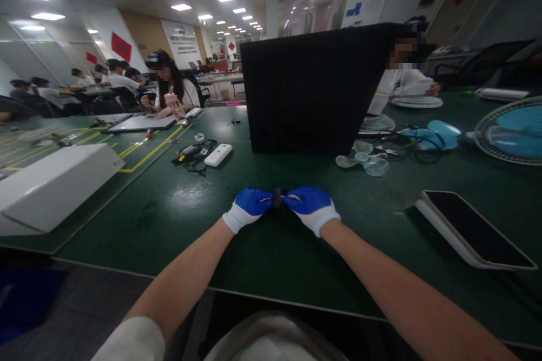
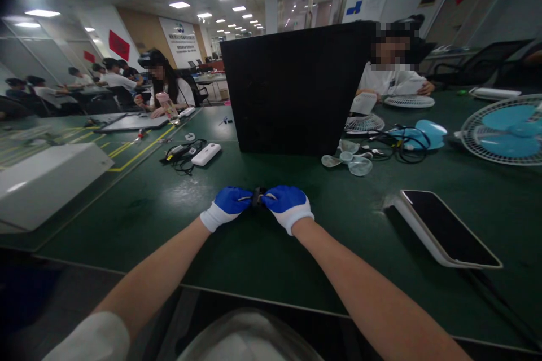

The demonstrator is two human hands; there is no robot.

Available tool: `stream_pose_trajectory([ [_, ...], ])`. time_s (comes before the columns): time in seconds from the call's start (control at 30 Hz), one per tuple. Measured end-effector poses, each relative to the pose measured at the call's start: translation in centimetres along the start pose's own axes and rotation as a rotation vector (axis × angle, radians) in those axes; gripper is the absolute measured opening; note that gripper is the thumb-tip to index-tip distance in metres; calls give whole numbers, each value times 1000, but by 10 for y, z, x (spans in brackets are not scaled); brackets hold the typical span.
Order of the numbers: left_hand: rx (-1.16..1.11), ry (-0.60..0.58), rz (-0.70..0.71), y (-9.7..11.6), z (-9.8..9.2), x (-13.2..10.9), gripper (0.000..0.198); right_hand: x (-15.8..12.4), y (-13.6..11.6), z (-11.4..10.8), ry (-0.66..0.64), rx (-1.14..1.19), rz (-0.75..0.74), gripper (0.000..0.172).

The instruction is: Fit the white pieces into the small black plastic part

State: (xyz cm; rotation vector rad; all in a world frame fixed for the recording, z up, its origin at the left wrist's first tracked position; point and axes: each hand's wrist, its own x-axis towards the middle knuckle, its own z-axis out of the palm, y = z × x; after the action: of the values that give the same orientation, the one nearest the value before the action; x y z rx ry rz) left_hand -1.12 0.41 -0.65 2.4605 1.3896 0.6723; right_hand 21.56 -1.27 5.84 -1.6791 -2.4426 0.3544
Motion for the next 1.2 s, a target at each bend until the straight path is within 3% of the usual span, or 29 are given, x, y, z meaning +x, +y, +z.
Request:
stream_pose_trajectory([
  [0.2,-68,30,7,-1,3,-1,25,-1,-4,-7,101,-66,79,36],
  [0.37,-181,88,-30,1,8,-3,24,-4,1,-5,167,25,-129,26],
  [0.47,-224,89,-27,1,10,-4,25,-3,7,1,188,136,-173,25],
  [0.77,-188,111,-37,4,13,-1,24,6,13,17,205,442,-9,23],
  [0.97,-140,107,-79,3,9,0,25,1,8,12,147,410,125,34],
  [1.2,-219,129,-110,2,7,-1,24,0,7,7,159,449,18,31],
])
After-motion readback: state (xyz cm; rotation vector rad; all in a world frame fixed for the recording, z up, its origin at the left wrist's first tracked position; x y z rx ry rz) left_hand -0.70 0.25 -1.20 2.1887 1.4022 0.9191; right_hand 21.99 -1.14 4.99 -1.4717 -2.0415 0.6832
